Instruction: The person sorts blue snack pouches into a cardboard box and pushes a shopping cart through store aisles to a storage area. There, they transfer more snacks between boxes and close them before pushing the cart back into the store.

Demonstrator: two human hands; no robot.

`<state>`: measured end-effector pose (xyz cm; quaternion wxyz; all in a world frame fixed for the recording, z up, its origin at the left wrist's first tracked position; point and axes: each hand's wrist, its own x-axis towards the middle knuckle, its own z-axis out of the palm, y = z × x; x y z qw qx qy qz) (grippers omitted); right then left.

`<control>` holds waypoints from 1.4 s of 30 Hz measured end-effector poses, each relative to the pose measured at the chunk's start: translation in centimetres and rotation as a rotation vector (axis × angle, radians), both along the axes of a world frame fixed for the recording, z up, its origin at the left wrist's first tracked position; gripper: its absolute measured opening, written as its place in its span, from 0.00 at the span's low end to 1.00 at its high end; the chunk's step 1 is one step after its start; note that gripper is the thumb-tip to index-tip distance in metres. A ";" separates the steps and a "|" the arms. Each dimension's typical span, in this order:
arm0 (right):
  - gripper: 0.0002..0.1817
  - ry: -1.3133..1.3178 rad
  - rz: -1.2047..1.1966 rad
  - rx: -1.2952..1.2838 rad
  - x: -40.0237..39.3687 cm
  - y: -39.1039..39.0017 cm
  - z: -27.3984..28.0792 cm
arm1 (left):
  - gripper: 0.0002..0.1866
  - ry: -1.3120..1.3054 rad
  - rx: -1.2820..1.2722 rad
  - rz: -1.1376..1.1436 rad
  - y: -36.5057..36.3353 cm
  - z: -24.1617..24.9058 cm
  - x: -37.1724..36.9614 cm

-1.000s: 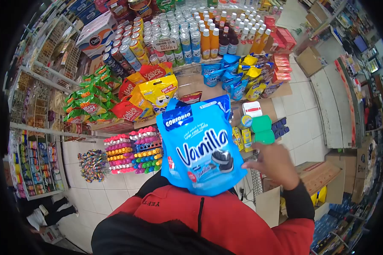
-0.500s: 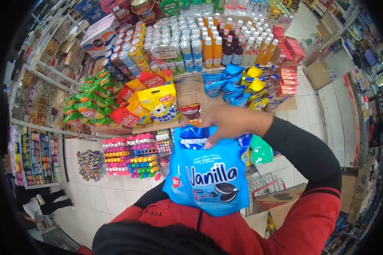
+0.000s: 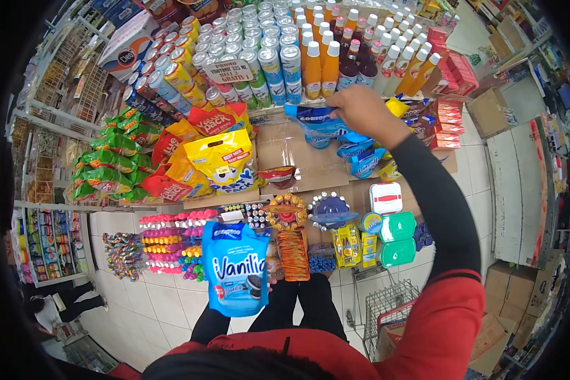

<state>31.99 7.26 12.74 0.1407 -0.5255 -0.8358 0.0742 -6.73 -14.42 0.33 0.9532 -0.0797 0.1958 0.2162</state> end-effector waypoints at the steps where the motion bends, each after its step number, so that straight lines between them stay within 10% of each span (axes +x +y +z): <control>1: 0.09 -0.045 -0.031 -0.032 0.3 1.5 -2.9 | 0.48 0.030 -0.042 0.005 -0.4 -0.8 -0.5; 14: 0.10 -0.161 -0.056 -0.176 -0.4 6.6 -28.6 | 0.44 -0.022 -0.025 0.060 -1.3 -4.8 -4.1; 27: 0.08 -0.283 -0.193 -0.045 1.5 4.2 -34.3 | 0.55 0.038 -0.035 0.092 0.9 -8.3 -1.7; 32: 0.12 -0.009 -0.285 0.005 -0.2 3.9 -28.6 | 0.55 -0.024 0.105 0.116 4.8 -8.9 3.2; 38: 0.20 0.754 0.322 -0.883 -6.4 -1.6 -9.6 | 0.56 -0.158 0.299 0.168 9.6 -6.8 10.6; 42: 0.14 0.414 0.399 -0.835 -5.6 -2.5 -2.8 | 0.56 -0.294 0.446 0.200 11.4 -4.5 14.2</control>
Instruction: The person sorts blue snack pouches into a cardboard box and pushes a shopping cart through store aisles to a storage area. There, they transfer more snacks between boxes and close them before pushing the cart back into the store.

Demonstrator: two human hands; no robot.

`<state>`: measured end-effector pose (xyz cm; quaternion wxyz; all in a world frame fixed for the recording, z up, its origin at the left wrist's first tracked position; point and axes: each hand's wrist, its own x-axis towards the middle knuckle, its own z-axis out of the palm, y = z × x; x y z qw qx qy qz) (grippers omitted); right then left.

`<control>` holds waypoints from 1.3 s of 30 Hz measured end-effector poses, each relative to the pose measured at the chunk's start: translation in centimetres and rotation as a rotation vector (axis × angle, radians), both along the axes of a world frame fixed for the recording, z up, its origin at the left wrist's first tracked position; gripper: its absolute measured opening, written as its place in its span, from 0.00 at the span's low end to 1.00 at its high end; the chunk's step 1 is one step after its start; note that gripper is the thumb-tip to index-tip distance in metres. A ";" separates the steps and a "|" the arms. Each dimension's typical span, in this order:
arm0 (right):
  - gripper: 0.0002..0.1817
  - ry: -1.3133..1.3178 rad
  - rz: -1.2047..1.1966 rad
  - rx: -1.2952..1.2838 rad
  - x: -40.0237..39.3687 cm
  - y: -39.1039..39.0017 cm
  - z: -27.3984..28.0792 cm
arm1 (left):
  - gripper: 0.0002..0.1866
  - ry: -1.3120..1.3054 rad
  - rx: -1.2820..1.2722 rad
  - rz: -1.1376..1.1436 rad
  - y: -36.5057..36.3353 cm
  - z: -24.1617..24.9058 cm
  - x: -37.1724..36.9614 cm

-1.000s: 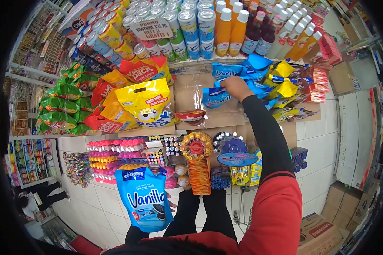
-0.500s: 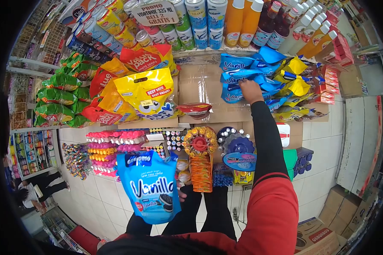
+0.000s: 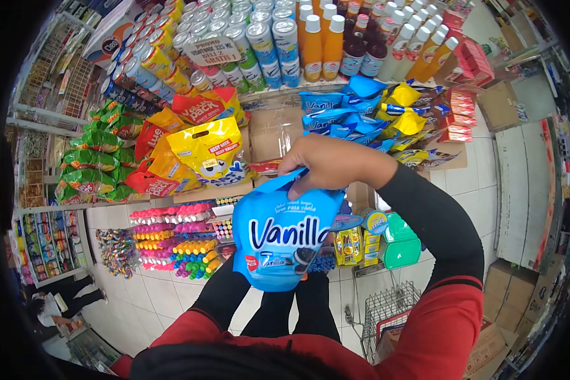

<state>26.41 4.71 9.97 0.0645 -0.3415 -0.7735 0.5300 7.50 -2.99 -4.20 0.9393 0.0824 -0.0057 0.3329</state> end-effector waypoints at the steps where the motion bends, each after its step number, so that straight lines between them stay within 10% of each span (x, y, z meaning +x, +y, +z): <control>1: 0.14 -0.006 -0.009 0.005 0.7 -0.4 1.4 | 0.56 -0.032 0.038 0.008 0.4 0.4 0.4; 3: 0.10 0.004 -0.091 0.490 2.2 -1.3 3.8 | 0.56 -0.042 0.108 0.046 1.3 0.7 0.2; 8: 0.12 -0.280 -0.258 0.714 3.6 -2.5 4.1 | 0.59 0.249 -0.040 0.254 1.1 0.2 -6.3; 25: 0.08 -0.642 -0.275 0.711 6.5 1.3 -32.0 | 0.58 0.764 -0.121 0.250 -10.2 -0.8 -19.3; 39: 0.11 -0.685 -0.237 0.882 7.3 -0.1 -27.4 | 0.59 0.729 -0.095 0.183 -11.1 0.5 -19.5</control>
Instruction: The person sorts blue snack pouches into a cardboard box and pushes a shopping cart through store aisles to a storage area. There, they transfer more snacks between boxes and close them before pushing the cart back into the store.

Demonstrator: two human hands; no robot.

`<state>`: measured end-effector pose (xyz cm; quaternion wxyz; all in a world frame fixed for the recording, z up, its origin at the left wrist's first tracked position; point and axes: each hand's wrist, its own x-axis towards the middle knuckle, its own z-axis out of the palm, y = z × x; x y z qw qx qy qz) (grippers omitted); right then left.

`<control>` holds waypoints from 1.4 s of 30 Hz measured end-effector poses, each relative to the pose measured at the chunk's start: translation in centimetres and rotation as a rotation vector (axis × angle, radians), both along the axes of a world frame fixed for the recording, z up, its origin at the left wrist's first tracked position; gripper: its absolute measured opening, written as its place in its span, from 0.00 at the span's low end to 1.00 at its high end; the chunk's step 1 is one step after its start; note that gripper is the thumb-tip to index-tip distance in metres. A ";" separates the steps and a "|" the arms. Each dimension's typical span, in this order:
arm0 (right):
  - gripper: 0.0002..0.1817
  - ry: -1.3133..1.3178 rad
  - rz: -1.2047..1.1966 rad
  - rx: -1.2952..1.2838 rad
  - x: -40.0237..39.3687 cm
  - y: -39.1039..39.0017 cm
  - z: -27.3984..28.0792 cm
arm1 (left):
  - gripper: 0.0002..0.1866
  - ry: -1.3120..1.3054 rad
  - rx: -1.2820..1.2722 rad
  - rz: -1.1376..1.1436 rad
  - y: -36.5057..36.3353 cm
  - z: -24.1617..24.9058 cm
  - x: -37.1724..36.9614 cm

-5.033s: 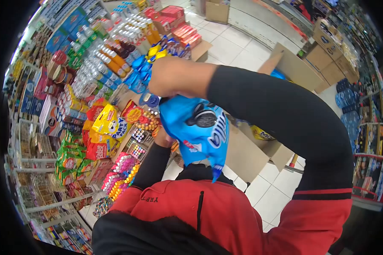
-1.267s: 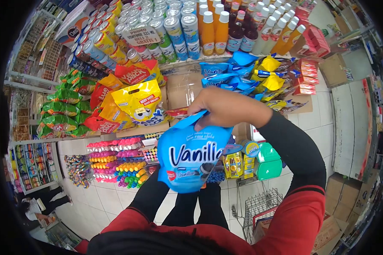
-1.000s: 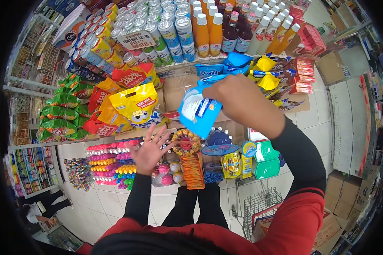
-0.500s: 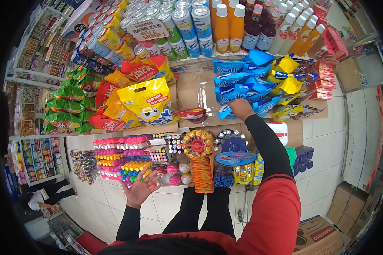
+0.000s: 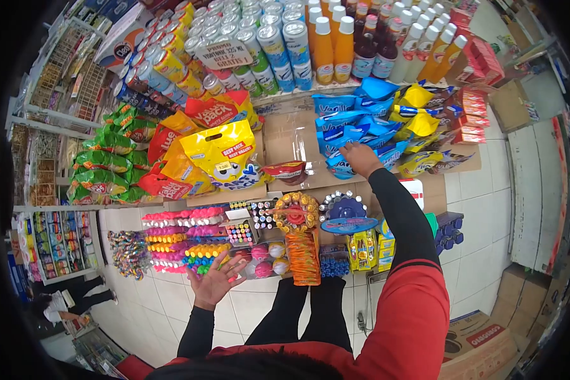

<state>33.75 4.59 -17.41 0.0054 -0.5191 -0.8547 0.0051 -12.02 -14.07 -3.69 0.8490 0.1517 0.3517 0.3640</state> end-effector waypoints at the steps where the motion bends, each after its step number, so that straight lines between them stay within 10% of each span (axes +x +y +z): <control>1: 0.10 0.028 0.012 0.035 0.0 -0.2 1.4 | 0.59 -0.008 0.012 -0.015 0.0 0.4 0.0; 12: 0.09 0.060 -0.045 0.212 1.8 -13.3 29.3 | 0.54 -0.140 0.187 -0.361 1.3 7.4 2.3; 23: 0.08 0.156 -0.936 0.503 -2.8 -50.8 57.5 | 0.35 0.156 0.221 -0.766 -3.7 9.9 5.0; 28: 0.03 0.409 -1.585 0.166 -1.3 -69.0 51.8 | 0.31 0.303 0.166 -0.867 -9.6 8.0 5.6; 35: 0.09 0.435 -1.384 0.070 2.9 -74.3 30.1 | 0.27 0.440 0.120 -0.939 -19.3 8.4 9.0; 42: 0.07 -0.135 -1.379 0.136 0.9 -71.1 24.0 | 0.28 0.340 0.183 -1.002 -26.0 10.2 12.2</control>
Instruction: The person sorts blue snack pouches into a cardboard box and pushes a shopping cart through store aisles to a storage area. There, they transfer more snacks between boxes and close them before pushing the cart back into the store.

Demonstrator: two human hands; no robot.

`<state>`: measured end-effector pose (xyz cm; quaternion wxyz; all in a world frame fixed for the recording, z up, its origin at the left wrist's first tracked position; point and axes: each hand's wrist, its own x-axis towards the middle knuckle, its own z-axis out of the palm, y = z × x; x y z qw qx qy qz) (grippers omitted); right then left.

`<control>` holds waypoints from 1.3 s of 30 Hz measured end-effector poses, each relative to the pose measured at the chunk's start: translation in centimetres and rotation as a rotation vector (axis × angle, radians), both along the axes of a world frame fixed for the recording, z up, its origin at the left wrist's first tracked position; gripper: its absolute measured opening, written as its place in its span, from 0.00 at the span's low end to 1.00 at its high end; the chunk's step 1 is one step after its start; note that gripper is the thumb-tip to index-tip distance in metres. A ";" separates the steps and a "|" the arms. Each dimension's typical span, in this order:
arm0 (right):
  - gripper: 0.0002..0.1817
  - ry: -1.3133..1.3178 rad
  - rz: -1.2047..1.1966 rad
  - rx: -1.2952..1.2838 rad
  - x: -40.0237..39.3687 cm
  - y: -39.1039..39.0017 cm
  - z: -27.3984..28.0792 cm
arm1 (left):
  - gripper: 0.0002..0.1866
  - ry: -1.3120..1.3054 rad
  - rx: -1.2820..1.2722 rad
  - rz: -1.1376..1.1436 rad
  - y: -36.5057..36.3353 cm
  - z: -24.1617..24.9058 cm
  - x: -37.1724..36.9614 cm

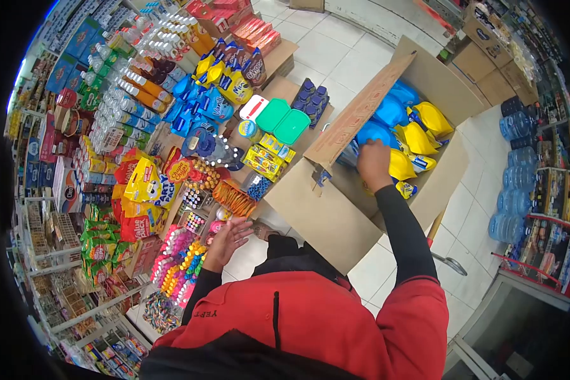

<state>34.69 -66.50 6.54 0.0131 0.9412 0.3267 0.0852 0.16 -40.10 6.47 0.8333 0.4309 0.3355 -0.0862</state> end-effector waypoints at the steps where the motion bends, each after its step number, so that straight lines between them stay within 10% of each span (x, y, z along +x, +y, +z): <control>1: 0.03 0.027 0.017 0.178 0.1 -0.4 2.0 | 0.28 -0.004 0.004 0.015 -0.3 0.4 0.1; 8: 0.15 1.128 -0.226 1.374 -3.7 -5.6 20.9 | 0.28 -0.160 0.054 0.130 0.2 4.9 0.9; 12: 0.19 1.035 0.054 1.840 -8.5 -0.9 27.1 | 0.32 -0.482 0.257 -0.081 1.0 8.3 3.7; 15: 0.24 0.739 0.222 1.669 -11.9 5.5 26.0 | 0.42 -0.714 0.689 -0.149 1.6 13.5 5.6; 17: 0.25 1.138 0.471 1.639 -14.9 12.6 26.2 | 0.46 -0.799 0.866 -0.081 3.0 14.9 6.3; 22: 0.10 1.495 0.207 1.579 -20.3 27.0 20.8 | 0.40 -0.548 1.470 0.362 11.7 11.4 6.0; 28: 0.12 1.292 0.525 0.836 -18.5 37.1 18.9 | 0.12 -0.384 1.172 0.505 21.9 5.0 3.2; 30: 0.19 0.142 0.700 0.656 -17.0 40.2 19.8 | 0.14 -0.332 1.151 0.437 24.6 4.0 3.1; 34: 0.19 0.535 0.815 0.178 -11.0 43.7 15.3 | 0.17 -0.531 1.353 0.362 28.7 2.7 5.2; 39: 0.11 0.665 0.811 0.229 -4.1 49.0 10.7 | 0.17 -0.482 1.326 0.423 35.7 -1.2 9.5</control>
